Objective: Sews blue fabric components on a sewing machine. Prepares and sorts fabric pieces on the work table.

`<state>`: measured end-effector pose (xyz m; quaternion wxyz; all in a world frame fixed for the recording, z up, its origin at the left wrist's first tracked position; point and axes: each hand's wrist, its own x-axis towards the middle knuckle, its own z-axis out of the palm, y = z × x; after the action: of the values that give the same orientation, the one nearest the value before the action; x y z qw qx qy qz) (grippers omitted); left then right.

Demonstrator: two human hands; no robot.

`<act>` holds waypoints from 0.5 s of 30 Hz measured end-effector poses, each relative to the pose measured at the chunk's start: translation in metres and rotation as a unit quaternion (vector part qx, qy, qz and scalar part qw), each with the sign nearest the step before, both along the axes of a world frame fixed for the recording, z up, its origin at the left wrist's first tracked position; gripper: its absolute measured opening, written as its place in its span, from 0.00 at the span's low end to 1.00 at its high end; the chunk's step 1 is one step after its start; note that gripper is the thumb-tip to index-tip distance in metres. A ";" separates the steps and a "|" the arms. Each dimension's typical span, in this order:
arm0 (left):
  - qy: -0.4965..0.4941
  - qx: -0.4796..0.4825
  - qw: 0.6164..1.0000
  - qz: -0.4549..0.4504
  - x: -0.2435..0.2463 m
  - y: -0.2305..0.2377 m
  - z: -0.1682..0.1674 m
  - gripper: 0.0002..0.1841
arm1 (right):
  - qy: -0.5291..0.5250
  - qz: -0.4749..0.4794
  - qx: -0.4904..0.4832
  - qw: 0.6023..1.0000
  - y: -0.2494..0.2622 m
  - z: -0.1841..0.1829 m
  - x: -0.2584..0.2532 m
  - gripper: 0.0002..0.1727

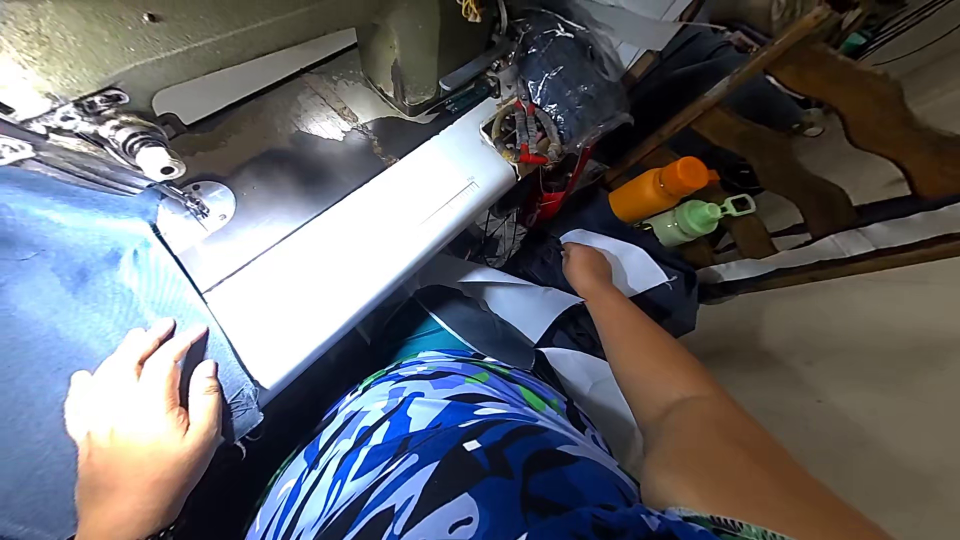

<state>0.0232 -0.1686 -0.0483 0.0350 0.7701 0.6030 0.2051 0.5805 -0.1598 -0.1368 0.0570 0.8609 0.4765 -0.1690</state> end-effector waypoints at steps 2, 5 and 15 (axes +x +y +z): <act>0.000 0.002 1.000 0.001 0.001 0.000 0.000 0.29 | -0.003 0.012 0.018 1.000 -0.002 0.003 0.001 0.20; -0.001 0.007 1.000 0.001 0.002 0.000 0.001 0.29 | 0.010 0.015 0.068 0.998 -0.003 0.005 0.005 0.20; -0.006 0.001 1.000 0.004 0.003 -0.001 0.002 0.30 | 0.076 0.089 0.114 0.987 -0.001 0.004 0.004 0.20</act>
<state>0.0259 -0.1692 -0.0466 0.0371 0.7667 0.6054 0.2105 0.5849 -0.1609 -0.1326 -0.0628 0.8005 0.5704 -0.1729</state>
